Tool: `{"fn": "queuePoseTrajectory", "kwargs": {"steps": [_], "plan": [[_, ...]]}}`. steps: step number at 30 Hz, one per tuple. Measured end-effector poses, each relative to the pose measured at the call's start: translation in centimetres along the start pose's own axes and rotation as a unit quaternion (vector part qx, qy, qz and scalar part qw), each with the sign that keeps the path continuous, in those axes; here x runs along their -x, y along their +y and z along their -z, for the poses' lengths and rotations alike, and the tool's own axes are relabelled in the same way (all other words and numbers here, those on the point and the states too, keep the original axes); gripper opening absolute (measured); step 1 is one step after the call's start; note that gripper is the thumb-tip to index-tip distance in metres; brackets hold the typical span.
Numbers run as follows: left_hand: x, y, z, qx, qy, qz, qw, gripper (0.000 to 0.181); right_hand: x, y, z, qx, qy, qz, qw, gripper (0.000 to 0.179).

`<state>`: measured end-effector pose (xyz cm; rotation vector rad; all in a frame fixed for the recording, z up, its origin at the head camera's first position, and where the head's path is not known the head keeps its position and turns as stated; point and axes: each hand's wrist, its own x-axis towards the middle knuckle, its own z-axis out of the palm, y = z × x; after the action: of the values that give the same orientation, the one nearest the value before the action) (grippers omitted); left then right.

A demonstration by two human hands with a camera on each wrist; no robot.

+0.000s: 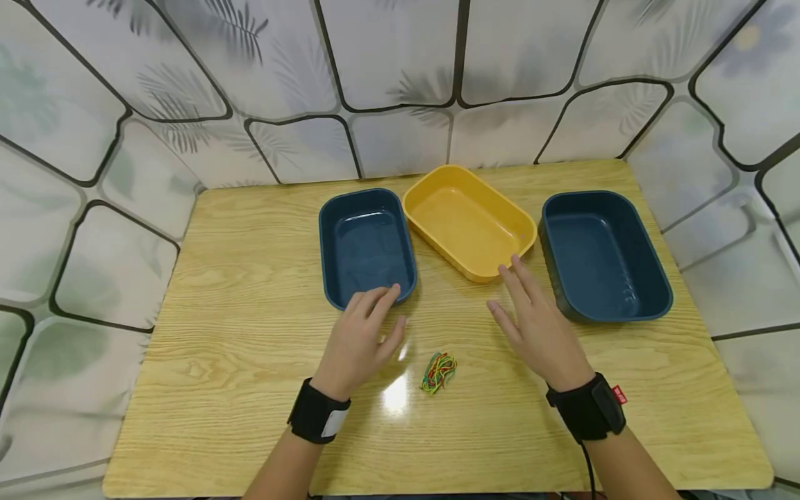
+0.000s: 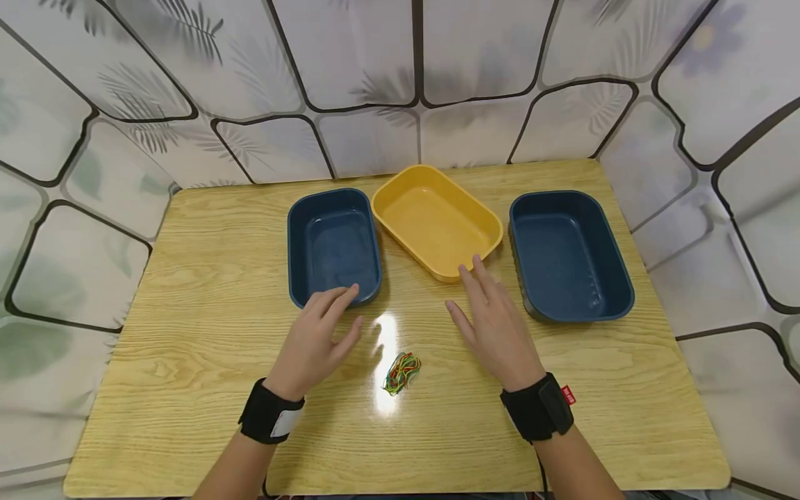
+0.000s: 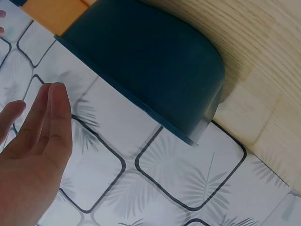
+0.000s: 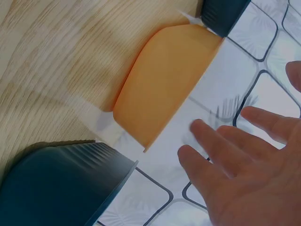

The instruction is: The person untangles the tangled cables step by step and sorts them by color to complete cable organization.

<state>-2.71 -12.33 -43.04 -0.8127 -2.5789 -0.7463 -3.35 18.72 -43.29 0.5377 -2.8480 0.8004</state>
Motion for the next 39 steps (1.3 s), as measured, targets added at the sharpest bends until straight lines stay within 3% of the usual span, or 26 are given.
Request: {"fn": "queuePoseTrajectory", "kwargs": {"steps": [8,18,23,31,39], "plan": [[0.1,0.4,-0.6,0.001,-0.009,-0.016,0.9998,0.046,0.1,-0.4,-0.7,0.008,0.022,0.032,0.9992,0.059],[0.7,1.2,-2.2,-0.009,-0.051,-0.039,0.9979,0.042,0.8,-1.0,-1.5,0.017,0.002,0.023,0.9996,0.061],[1.0,1.6,-2.8,-0.006,-0.091,-0.032,0.9954,0.04,0.9,-1.3,-1.7,0.019,-0.022,0.021,0.9993,0.061],[1.2,2.5,-4.4,-0.015,-0.157,-0.021,0.9873,0.05,0.9,-1.6,-2.2,0.025,-0.034,0.03,0.9986,0.061],[1.2,3.5,-5.5,-0.024,-0.207,-0.031,0.9775,0.038,0.9,-1.6,-2.3,0.029,-0.031,0.037,0.9984,0.06]]}}
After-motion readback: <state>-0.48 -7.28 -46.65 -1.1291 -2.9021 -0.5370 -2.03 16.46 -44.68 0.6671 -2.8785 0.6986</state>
